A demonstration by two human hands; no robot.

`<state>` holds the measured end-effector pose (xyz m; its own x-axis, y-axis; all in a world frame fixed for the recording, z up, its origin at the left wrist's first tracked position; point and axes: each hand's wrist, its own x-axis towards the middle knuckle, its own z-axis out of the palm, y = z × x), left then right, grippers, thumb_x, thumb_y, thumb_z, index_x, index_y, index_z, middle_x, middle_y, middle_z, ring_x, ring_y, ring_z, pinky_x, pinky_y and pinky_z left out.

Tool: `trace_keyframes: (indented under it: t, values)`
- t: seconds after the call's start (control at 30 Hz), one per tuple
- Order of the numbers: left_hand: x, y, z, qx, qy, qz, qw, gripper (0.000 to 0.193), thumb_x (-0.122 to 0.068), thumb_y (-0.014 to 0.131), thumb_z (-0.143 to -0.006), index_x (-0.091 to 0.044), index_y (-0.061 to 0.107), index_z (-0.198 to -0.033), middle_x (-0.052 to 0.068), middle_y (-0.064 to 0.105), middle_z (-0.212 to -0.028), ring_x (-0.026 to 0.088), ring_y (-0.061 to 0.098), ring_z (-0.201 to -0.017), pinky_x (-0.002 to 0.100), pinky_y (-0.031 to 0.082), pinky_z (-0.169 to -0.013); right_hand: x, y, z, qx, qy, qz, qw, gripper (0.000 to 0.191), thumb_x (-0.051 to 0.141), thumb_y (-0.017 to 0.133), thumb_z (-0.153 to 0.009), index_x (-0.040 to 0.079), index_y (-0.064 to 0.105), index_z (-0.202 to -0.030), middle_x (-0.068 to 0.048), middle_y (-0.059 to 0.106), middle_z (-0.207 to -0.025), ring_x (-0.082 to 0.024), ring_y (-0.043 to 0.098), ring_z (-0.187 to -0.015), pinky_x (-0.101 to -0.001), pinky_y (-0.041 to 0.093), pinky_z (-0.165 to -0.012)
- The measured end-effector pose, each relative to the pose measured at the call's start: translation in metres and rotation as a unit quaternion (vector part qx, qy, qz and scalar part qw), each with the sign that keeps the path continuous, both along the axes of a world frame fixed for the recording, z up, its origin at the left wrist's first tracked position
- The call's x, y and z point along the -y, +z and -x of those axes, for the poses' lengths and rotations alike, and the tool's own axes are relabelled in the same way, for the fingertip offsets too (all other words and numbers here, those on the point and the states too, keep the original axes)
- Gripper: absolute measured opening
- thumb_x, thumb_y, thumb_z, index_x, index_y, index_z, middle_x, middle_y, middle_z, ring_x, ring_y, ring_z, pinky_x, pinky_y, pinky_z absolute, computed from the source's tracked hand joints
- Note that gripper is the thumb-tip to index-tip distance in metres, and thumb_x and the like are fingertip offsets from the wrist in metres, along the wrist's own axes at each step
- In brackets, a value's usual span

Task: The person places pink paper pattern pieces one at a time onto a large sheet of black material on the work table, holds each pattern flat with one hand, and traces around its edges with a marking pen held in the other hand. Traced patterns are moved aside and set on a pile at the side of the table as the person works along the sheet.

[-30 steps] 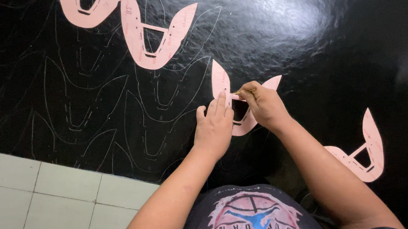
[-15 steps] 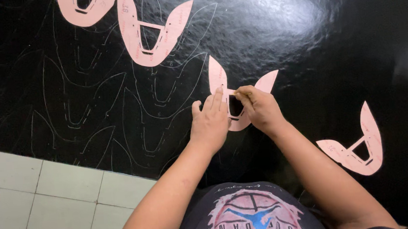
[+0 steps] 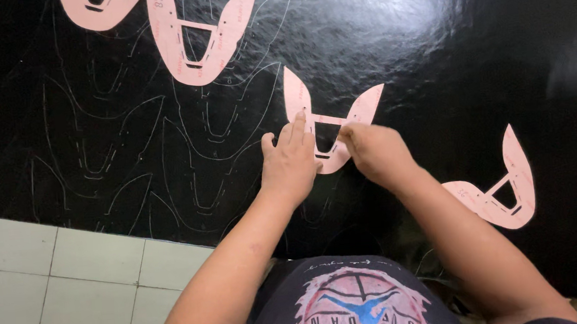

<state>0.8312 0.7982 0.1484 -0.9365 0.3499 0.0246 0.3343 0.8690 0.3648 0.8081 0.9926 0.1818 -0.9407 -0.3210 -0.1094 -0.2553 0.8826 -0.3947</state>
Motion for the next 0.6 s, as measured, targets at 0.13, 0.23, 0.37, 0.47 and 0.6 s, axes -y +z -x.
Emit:
trace_keyframes:
  t: [0.13,0.23,0.37,0.47,0.6]
  values:
    - [-0.003,0.003,0.001,0.003,0.000,0.017,1.000,0.062,-0.038,0.082,-0.075,-0.005,0.059,-0.122,0.018,0.040,-0.157,0.028,0.043,-0.137,0.058,0.034,-0.105,-0.005,0.002,0.018,-0.015,-0.035,0.009,0.999,0.016,0.018,0.059,-0.101,0.008,0.072,-0.103,-0.016,0.073,-0.092,-0.038,0.070,-0.086,-0.0456,0.055,-0.075]
    - [-0.008,0.005,0.003,0.028,-0.003,0.055,0.998,0.062,-0.037,0.080,-0.077,-0.006,0.056,-0.126,0.020,0.037,-0.158,0.029,0.042,-0.137,0.058,0.033,-0.106,-0.005,0.001,0.020,-0.031,-0.043,0.052,0.997,0.018,0.021,0.060,-0.098,0.008,0.071,-0.104,-0.015,0.074,-0.094,-0.037,0.070,-0.085,-0.0441,0.055,-0.075]
    - [-0.016,0.008,0.005,0.010,-0.009,0.110,0.994,0.066,-0.025,0.072,-0.082,-0.016,0.048,-0.144,0.024,0.037,-0.156,0.032,0.043,-0.135,0.055,0.035,-0.103,-0.012,-0.002,0.021,-0.026,-0.082,0.082,0.993,0.018,0.022,0.062,-0.101,0.007,0.071,-0.105,-0.015,0.075,-0.094,-0.034,0.072,-0.086,-0.0413,0.055,-0.076]
    - [-0.024,0.010,0.009,-0.002,-0.013,0.132,0.991,0.069,-0.020,0.067,-0.085,-0.026,0.044,-0.150,0.029,0.041,-0.150,0.036,0.045,-0.130,0.052,0.038,-0.095,-0.021,-0.007,0.023,-0.021,-0.106,0.154,0.982,0.017,0.021,0.061,-0.103,0.006,0.068,-0.107,-0.012,0.076,-0.094,-0.028,0.075,-0.087,-0.0367,0.056,-0.078]
    - [-0.031,0.013,0.012,-0.013,-0.014,0.134,0.991,0.064,-0.021,0.067,-0.087,-0.032,0.049,-0.148,0.028,0.048,-0.139,0.038,0.048,-0.123,0.050,0.039,-0.094,-0.027,-0.015,0.024,0.004,-0.122,0.196,0.973,0.016,0.021,0.061,-0.104,0.007,0.068,-0.107,-0.010,0.078,-0.095,-0.023,0.077,-0.088,-0.0331,0.057,-0.080]
